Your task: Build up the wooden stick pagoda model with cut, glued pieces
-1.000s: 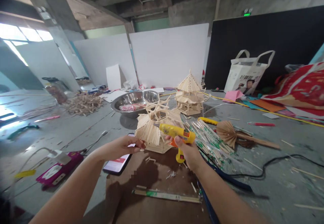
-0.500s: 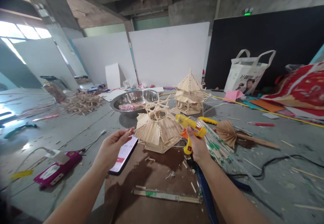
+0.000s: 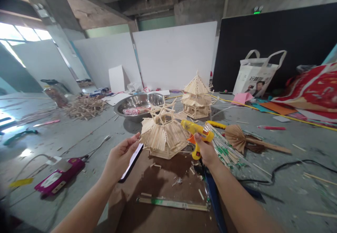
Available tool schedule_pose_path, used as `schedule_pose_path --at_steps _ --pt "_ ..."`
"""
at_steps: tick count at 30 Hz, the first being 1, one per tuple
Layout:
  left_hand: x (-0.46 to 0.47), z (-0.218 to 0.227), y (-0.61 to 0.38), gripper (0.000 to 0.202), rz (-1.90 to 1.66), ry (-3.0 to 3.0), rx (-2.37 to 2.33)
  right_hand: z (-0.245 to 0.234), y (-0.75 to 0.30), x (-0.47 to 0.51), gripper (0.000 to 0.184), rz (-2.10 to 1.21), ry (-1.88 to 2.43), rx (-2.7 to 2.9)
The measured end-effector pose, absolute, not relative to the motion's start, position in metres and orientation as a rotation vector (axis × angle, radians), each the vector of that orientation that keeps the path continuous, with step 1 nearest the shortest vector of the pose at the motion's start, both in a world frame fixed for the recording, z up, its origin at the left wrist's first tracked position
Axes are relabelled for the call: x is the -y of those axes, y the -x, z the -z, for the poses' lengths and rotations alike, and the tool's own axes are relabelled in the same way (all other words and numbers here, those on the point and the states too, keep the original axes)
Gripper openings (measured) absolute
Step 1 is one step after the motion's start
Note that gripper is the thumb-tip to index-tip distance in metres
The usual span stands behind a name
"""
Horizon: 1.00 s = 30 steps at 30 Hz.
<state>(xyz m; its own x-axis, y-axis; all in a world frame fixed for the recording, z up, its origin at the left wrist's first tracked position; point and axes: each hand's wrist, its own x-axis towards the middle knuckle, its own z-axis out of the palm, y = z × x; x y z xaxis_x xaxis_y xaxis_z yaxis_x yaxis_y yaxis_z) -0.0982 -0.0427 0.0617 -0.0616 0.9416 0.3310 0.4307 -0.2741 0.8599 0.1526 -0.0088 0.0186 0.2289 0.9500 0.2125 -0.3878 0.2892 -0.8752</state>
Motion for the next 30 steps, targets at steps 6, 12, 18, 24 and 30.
schedule_pose_path --at_steps 6,12,18,24,30 --pt "0.046 -0.064 0.094 0.023 -1.272 -1.762 -1.581 -0.014 -0.156 0.007 0.030 -1.086 0.760 0.901" --pt "0.044 -0.067 0.090 0.024 -1.307 -1.715 -1.567 -0.015 -0.157 0.004 0.033 -1.068 0.709 0.901" --pt "0.019 -0.062 0.096 0.026 -1.372 -1.641 -1.417 -0.025 -0.158 0.005 0.025 -1.006 0.586 0.896" --pt "-0.016 -0.065 0.093 0.029 -1.351 -1.621 -1.319 -0.030 -0.154 0.009 0.024 -1.027 0.567 0.810" --pt "-0.050 -0.067 0.082 0.031 -1.346 -1.623 -1.249 -0.030 -0.153 0.011 0.022 -1.028 0.584 0.852"
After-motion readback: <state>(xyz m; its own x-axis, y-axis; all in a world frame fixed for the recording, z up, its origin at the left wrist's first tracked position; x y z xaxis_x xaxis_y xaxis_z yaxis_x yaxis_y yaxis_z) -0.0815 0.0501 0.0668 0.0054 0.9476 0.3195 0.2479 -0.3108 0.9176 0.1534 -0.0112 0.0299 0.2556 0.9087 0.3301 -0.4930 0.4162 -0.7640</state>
